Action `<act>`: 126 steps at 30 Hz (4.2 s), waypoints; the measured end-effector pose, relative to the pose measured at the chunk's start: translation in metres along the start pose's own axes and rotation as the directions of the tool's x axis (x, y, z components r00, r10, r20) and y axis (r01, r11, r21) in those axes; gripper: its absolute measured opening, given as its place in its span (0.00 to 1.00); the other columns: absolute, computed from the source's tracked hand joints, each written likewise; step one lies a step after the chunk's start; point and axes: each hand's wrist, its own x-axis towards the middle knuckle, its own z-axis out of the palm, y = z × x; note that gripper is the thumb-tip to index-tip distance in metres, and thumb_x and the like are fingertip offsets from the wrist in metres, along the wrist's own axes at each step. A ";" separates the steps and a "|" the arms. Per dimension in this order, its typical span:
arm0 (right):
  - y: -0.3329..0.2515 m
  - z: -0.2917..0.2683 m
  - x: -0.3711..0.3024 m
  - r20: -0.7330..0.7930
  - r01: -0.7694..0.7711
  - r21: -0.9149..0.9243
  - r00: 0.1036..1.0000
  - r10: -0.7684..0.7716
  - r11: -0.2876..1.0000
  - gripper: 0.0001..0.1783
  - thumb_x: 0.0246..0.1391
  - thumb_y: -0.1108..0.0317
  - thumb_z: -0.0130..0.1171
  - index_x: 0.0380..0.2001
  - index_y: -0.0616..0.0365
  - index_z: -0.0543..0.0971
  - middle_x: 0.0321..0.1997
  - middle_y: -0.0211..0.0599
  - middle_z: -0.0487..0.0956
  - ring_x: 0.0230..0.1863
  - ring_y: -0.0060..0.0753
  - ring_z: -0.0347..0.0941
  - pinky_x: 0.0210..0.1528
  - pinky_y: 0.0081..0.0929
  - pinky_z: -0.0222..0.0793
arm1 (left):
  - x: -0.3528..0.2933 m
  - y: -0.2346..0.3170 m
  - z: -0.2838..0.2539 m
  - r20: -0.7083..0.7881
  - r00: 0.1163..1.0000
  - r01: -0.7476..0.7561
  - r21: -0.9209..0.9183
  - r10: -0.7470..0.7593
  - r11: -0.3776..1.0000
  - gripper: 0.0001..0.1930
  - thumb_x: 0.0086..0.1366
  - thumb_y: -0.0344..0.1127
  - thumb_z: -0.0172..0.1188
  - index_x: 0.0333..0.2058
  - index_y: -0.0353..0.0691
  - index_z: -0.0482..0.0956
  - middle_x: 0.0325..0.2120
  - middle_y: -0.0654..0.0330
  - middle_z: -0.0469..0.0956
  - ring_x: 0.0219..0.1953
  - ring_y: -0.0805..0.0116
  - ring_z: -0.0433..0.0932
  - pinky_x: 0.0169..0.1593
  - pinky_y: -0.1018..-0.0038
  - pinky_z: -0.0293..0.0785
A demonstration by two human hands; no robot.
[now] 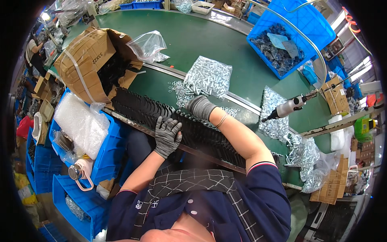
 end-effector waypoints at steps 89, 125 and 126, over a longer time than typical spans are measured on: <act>-0.074 -0.020 0.040 -0.221 -0.294 0.084 0.926 0.306 0.952 0.17 0.59 0.56 0.51 0.43 0.58 0.74 0.40 0.43 0.80 0.45 0.44 0.76 0.62 0.46 0.57 | -0.003 -0.001 0.004 0.065 0.998 0.026 0.031 -0.028 0.999 0.20 0.54 0.47 0.57 0.43 0.44 0.81 0.44 0.54 0.77 0.54 0.56 0.72 0.67 0.45 0.48; 0.055 0.014 -0.001 -0.020 -0.648 0.260 0.737 0.676 0.715 0.15 0.50 0.64 0.57 0.40 0.56 0.83 0.40 0.49 0.82 0.42 0.51 0.80 0.45 0.44 0.76 | 0.001 0.000 -0.005 0.026 0.998 0.055 0.018 -0.055 0.998 0.22 0.56 0.46 0.56 0.47 0.42 0.78 0.49 0.57 0.73 0.58 0.56 0.67 0.67 0.45 0.46; 0.056 0.017 -0.001 -0.018 -0.615 0.285 0.763 0.646 0.735 0.13 0.51 0.63 0.56 0.38 0.55 0.83 0.38 0.47 0.82 0.40 0.51 0.79 0.43 0.44 0.75 | 0.003 0.000 -0.005 0.037 0.998 0.046 0.033 -0.048 0.998 0.22 0.56 0.46 0.57 0.47 0.43 0.78 0.49 0.57 0.74 0.58 0.56 0.68 0.67 0.45 0.46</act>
